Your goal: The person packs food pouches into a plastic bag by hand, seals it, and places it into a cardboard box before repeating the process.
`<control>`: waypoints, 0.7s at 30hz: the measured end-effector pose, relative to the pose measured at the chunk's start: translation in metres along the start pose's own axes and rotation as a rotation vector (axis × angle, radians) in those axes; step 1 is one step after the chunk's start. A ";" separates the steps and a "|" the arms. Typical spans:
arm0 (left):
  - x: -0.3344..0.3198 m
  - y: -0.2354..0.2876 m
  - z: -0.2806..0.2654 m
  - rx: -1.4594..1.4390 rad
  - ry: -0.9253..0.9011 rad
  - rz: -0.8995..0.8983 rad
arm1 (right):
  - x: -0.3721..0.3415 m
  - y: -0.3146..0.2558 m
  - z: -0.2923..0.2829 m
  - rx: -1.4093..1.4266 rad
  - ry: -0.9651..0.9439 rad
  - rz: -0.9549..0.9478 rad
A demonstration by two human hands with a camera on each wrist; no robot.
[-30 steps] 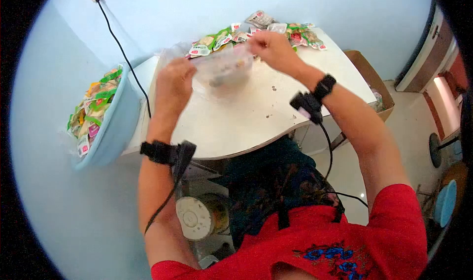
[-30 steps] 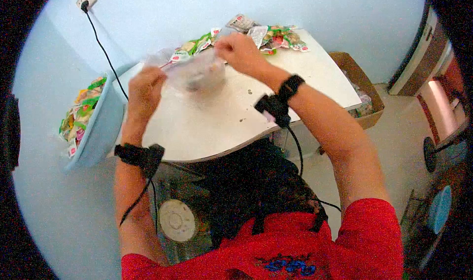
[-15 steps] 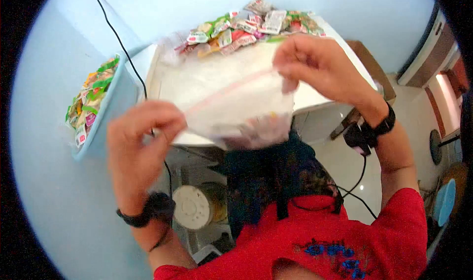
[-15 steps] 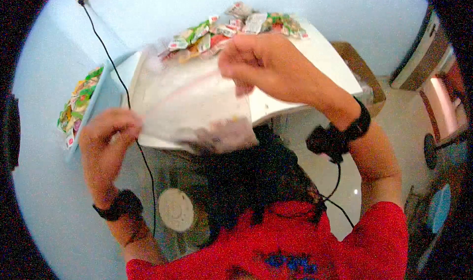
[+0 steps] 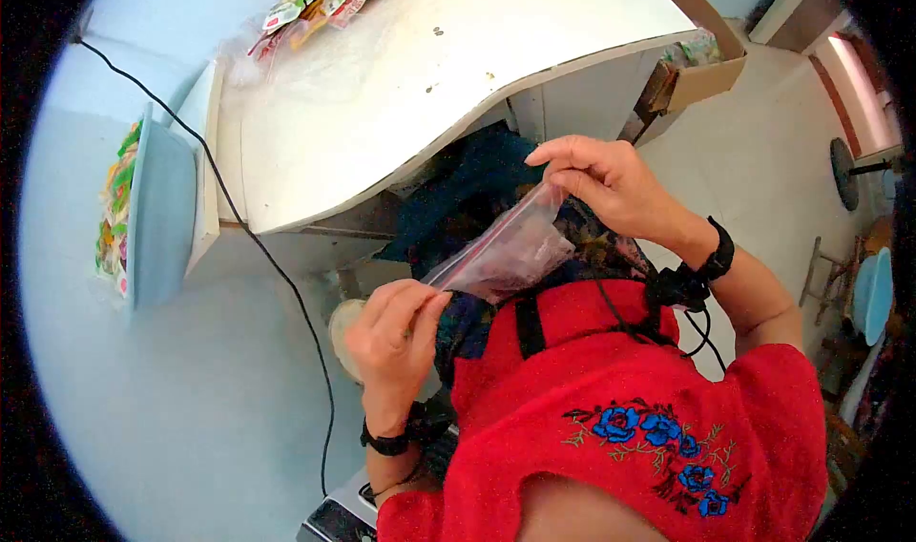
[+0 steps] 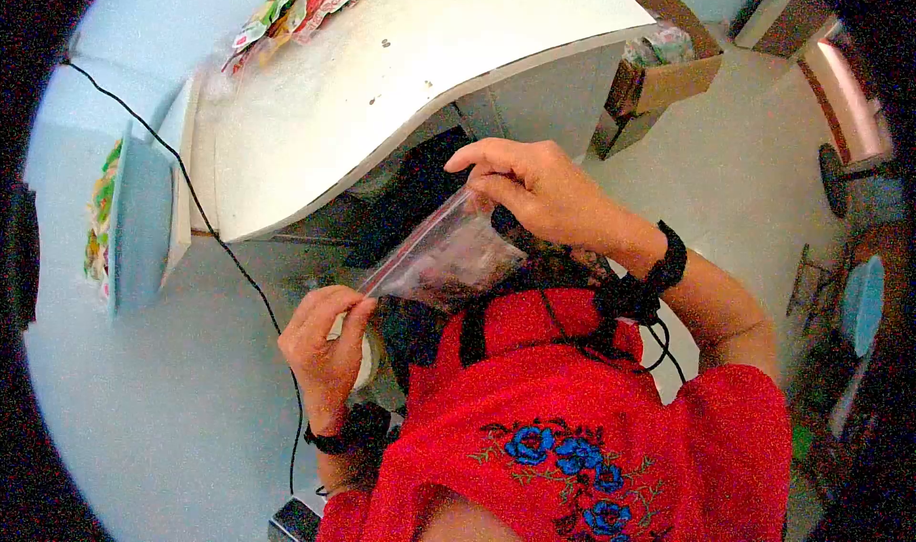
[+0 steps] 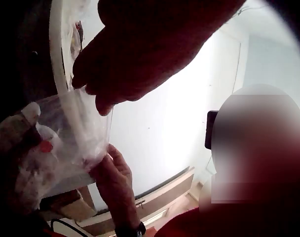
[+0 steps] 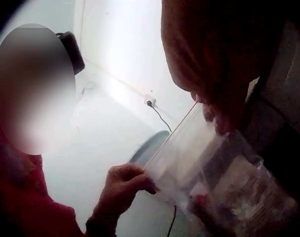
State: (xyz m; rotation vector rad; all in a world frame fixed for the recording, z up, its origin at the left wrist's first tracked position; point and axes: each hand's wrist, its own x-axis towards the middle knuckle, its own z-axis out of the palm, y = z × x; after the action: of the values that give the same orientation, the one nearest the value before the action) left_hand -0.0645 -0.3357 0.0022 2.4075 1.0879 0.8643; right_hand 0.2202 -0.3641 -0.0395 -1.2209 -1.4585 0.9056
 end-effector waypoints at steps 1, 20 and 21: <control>0.000 0.002 0.002 0.025 0.014 0.017 | -0.002 0.001 0.000 0.051 0.020 0.026; 0.008 0.005 -0.006 -0.465 -0.135 -0.413 | -0.019 -0.004 -0.001 0.221 0.093 -0.031; 0.009 0.004 -0.008 -0.557 -0.162 -0.474 | -0.019 -0.005 -0.002 0.218 0.085 -0.026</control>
State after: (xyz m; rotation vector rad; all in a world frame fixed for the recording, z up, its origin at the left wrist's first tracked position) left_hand -0.0633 -0.3310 0.0140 1.6417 1.1070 0.6778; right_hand 0.2214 -0.3840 -0.0381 -1.0642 -1.2697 0.9569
